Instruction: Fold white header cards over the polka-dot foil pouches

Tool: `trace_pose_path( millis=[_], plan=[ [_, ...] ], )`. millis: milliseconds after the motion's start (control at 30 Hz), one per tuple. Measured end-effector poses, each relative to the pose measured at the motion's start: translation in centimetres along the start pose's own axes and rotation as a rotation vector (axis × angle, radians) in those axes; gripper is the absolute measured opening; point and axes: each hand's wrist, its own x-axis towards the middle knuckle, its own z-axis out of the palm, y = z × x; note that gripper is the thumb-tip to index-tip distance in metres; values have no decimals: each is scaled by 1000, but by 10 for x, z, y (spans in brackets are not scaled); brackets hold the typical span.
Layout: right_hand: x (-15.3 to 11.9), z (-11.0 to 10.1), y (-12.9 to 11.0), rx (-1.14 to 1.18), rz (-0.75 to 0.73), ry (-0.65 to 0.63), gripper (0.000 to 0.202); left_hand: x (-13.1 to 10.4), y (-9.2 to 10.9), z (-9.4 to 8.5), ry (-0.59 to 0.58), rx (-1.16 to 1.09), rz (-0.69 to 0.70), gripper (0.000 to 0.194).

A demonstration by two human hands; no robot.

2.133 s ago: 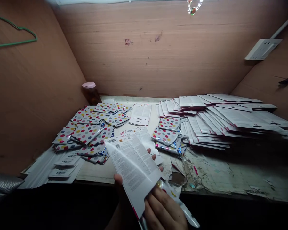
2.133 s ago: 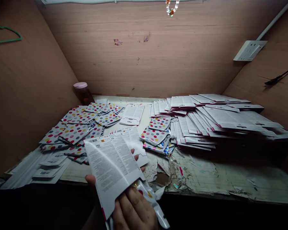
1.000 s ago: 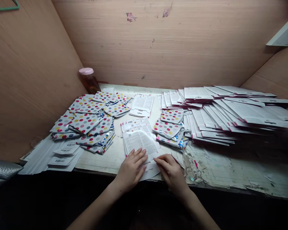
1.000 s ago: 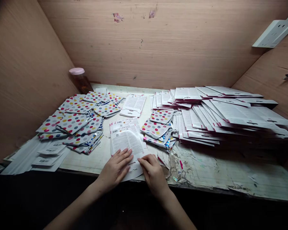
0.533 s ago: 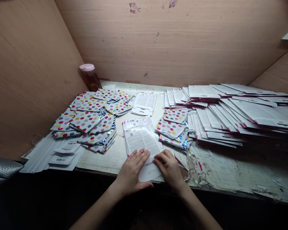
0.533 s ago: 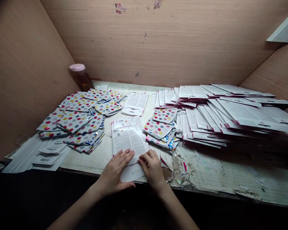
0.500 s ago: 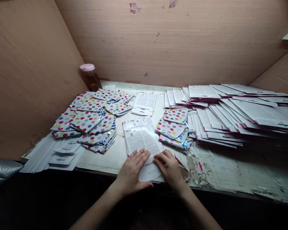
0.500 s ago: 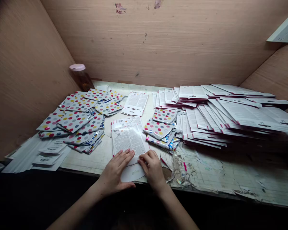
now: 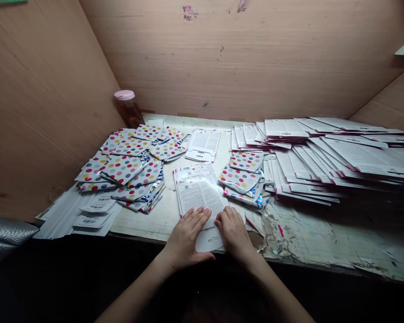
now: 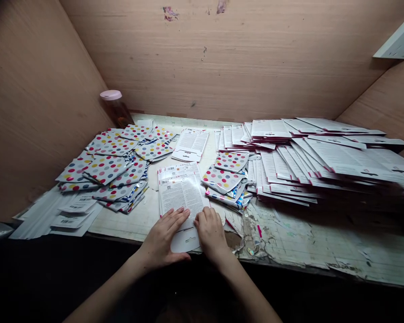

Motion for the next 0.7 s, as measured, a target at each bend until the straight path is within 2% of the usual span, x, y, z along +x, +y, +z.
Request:
trace_pose_path(
  millis=[67,167,267,333,400,433,500,600,700],
  plan=[
    [-13,-6,-8,-24,-53,-16,17,0,-2,-1,2,-18,13,107],
    [-43,-32,-22,-13,-180,-86,18,-1,-4,-5,-16,-56,39,107],
    [-62,-66,-28,153,-265,-347,17,-4,-4,-12,-83,-105,104,104],
    [-61,-81,-25,265,-208,-470,14,-9,-1,-16,-144,-141,168,100],
    [-53,-82,-19,256,-147,-422,32,-17,2,-16,-141,-152,247,85],
    [-48,-78,-16,218,-147,-363,40,-23,3,-15,-94,-148,278,73],
    [-43,-66,-11,154,-218,-263,39,-34,6,-10,56,-143,299,49],
    [-45,-50,-10,171,-319,-162,19,-46,13,-1,244,-186,211,31],
    [-47,-42,-15,248,-214,-68,14,-42,23,8,378,-221,12,19]
  ],
)
